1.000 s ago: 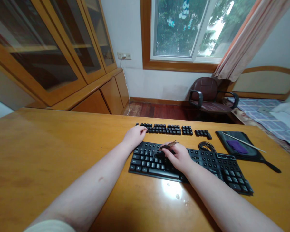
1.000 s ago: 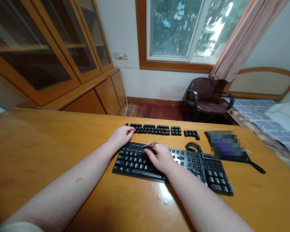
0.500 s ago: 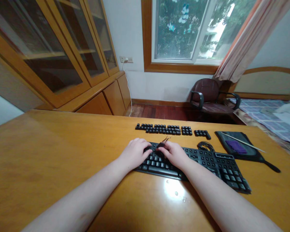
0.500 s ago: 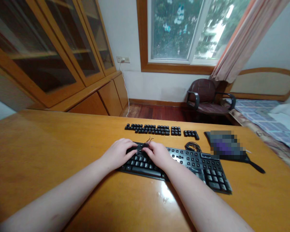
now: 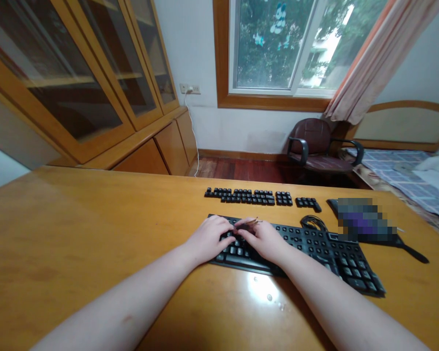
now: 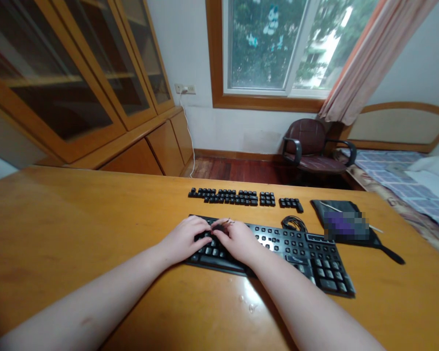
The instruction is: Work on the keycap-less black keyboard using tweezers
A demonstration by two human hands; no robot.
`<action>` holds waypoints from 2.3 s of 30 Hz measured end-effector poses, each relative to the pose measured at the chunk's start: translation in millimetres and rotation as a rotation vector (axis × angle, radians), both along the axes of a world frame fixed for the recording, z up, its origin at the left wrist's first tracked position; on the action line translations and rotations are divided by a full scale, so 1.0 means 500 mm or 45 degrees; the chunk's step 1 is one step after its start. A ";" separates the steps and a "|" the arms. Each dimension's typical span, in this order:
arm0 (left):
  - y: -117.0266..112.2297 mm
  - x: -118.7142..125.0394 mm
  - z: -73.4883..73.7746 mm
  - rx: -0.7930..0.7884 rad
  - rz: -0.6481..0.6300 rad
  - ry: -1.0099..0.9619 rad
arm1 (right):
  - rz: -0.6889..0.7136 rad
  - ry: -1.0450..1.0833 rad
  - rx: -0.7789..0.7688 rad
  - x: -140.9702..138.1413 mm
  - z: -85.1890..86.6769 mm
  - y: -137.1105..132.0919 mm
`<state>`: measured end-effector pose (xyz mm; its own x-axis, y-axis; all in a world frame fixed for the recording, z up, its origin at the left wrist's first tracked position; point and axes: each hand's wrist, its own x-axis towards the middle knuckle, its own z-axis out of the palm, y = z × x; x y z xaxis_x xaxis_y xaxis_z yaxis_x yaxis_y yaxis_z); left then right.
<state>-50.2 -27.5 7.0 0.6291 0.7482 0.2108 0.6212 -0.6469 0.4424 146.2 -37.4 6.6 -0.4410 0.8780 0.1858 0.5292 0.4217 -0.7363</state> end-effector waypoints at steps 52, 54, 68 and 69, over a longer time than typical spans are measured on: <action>-0.009 0.025 -0.015 -0.028 -0.052 -0.142 | 0.124 -0.223 0.548 0.006 -0.001 -0.027; -0.010 0.027 -0.015 -0.016 -0.031 -0.153 | 0.087 -0.170 0.590 0.008 -0.007 -0.028; -0.010 0.030 -0.017 -0.038 0.004 -0.159 | 0.059 -0.093 0.652 0.011 -0.018 -0.030; -0.010 0.030 -0.018 -0.038 0.001 -0.161 | 0.060 -0.096 0.660 0.012 -0.018 -0.031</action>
<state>-35.2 -32.2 -2.2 0.5982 0.7560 0.2659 0.5600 -0.6317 0.5361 152.0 -52.9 -2.5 -0.5066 0.6583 0.5568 0.5443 0.7450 -0.3857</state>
